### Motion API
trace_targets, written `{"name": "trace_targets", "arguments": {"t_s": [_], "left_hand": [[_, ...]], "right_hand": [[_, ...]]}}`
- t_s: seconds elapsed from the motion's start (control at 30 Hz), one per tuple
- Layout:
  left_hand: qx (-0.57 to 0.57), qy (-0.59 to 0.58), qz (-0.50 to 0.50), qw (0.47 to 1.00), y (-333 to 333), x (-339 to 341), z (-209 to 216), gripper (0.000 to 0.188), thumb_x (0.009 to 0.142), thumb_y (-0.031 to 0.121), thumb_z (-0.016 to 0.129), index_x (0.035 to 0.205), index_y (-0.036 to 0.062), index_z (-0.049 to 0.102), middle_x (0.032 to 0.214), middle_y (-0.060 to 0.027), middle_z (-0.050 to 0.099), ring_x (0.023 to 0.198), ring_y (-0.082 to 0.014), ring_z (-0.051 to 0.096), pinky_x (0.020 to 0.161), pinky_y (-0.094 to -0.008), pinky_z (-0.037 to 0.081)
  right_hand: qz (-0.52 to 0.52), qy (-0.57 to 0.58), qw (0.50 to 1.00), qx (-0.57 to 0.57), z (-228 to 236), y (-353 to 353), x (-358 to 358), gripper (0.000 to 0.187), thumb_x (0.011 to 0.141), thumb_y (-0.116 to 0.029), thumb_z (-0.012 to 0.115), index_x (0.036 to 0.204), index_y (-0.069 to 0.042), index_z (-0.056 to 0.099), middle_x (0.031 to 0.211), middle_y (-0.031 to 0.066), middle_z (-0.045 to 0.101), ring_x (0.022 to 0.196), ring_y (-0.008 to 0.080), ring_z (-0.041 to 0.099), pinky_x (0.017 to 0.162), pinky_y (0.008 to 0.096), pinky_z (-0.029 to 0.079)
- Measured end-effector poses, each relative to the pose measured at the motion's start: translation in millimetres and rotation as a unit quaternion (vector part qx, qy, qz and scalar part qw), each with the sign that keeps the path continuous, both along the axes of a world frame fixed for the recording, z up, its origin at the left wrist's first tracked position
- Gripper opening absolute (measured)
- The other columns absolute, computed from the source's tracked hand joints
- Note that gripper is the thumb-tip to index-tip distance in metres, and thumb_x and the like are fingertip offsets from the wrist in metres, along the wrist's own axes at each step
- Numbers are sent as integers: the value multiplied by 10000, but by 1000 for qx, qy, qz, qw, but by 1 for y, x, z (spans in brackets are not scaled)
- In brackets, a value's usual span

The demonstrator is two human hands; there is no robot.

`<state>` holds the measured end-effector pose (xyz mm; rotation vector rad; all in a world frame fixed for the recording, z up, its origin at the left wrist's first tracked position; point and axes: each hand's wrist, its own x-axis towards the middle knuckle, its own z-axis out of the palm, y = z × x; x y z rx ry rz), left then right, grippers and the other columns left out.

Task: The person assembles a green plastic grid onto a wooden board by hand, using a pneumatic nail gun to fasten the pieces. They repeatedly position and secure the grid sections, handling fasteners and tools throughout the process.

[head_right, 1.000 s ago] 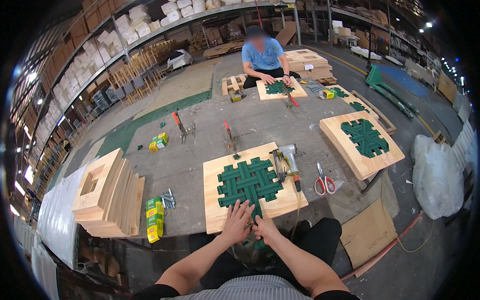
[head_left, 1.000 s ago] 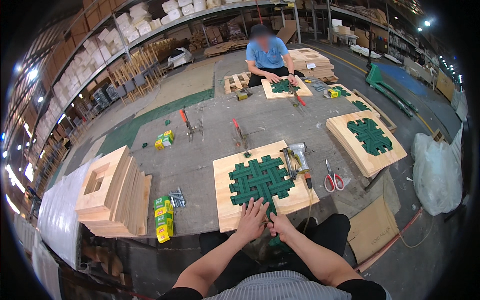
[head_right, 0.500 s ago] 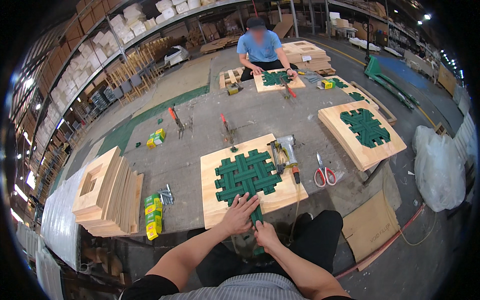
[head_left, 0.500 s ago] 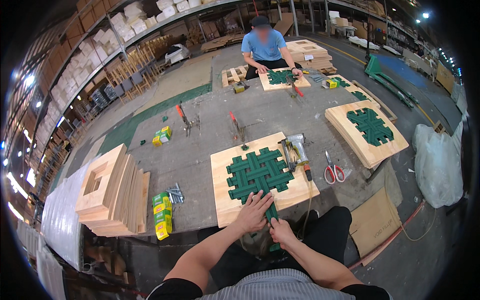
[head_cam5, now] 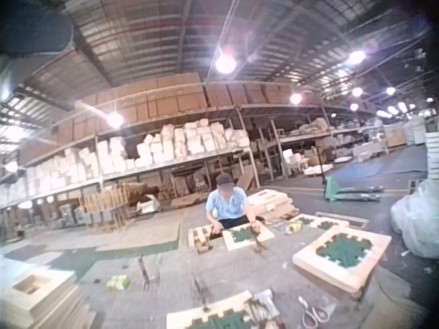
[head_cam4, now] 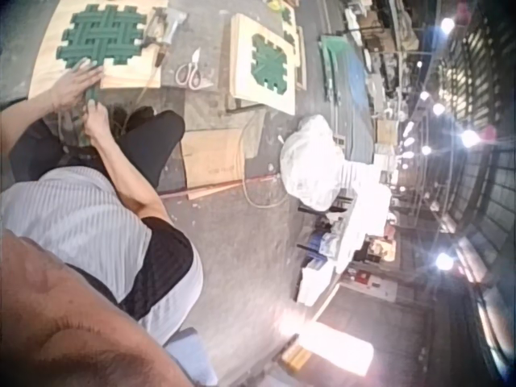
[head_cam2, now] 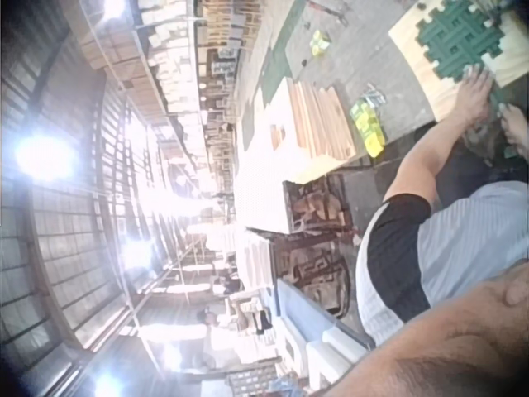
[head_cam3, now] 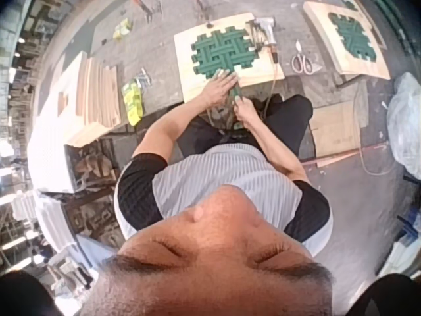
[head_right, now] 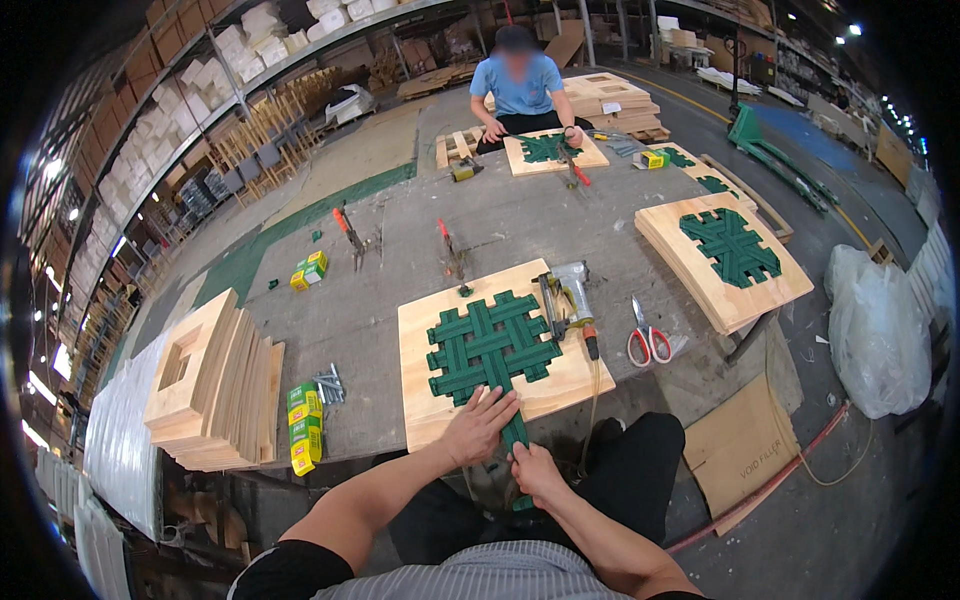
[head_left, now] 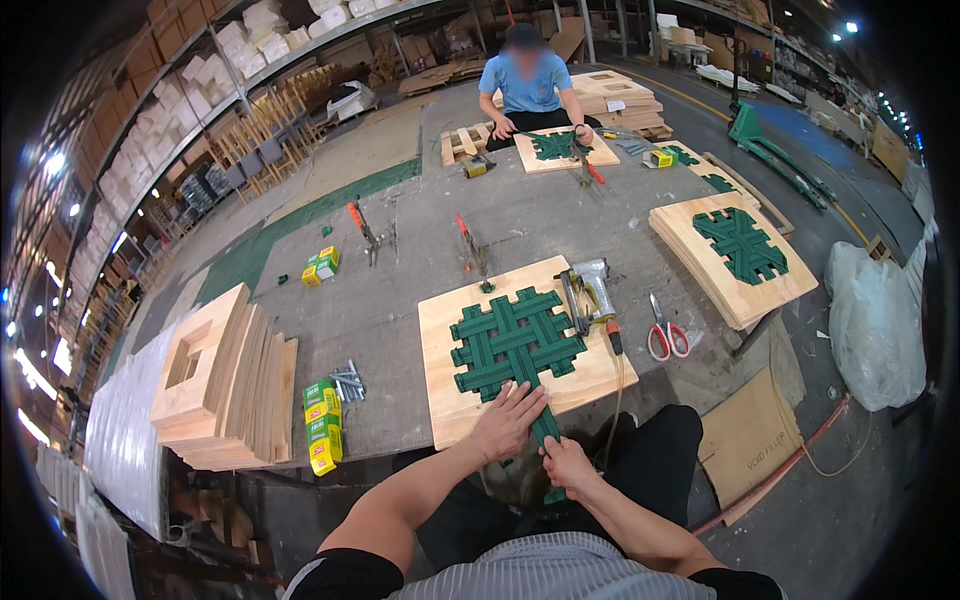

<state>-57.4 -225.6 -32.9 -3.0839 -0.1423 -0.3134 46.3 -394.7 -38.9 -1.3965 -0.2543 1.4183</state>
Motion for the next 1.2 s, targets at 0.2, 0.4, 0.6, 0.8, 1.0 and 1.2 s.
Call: {"name": "trace_targets", "arguments": {"t_s": [0.2, 0.4, 0.6, 0.8, 1.0, 1.2], "left_hand": [[12, 4, -8, 1000, -1, -1, -1, 810, 831, 169, 679, 1570, 67, 366, 1628, -122, 382, 1481, -341, 388, 1241, -562, 223], [19, -3, -11, 1000, -1, -2, -2, 809, 830, 192, 682, 1572, 90, 378, 1626, -101, 392, 1486, -334, 383, 1248, -539, 232], [44, 11, -9, 999, 0, -3, -4, 793, 840, 221, 668, 1570, 97, 386, 1624, -97, 397, 1479, -334, 389, 1249, -525, 243], [35, 6, -17, 999, -1, -2, -3, 798, 826, 191, 665, 1568, 94, 389, 1626, -101, 395, 1474, -332, 398, 1245, -526, 248], [26, 2, -17, 1000, -2, 0, -3, 785, 833, 179, 658, 1566, 92, 391, 1631, -105, 388, 1476, -334, 396, 1246, -531, 239], [31, 7, -16, 999, -1, -1, -5, 756, 854, 189, 652, 1562, 104, 400, 1635, -108, 381, 1477, -344, 394, 1248, -533, 235]], "right_hand": [[-1, 3, 1000, 11, 0, -6, -1, 336, 1108, -343, 473, 951, -61, 567, 633, -14, 469, 440, 92, 355, 380, 273, 267], [0, -10, 1000, 2, 1, -7, -2, 318, 1107, -324, 477, 952, -61, 566, 634, -10, 472, 437, 91, 357, 372, 276, 266], [2, -2, 1000, 12, 0, -12, -2, 315, 1106, -318, 479, 946, -62, 570, 634, -12, 476, 444, 86, 360, 378, 274, 272], [-2, -16, 1000, 14, 4, -15, -3, 319, 1105, -313, 480, 937, -61, 578, 627, -17, 477, 451, 84, 368, 390, 268, 278], [-1, -37, 999, 18, -1, -17, -3, 312, 1102, -294, 480, 930, -55, 584, 621, -11, 483, 450, 81, 371, 388, 275, 277], [6, -71, 997, 16, -9, -21, -3, 322, 1099, -283, 489, 903, -49, 588, 625, -11, 490, 494, 96, 397, 455, 286, 323]]}}
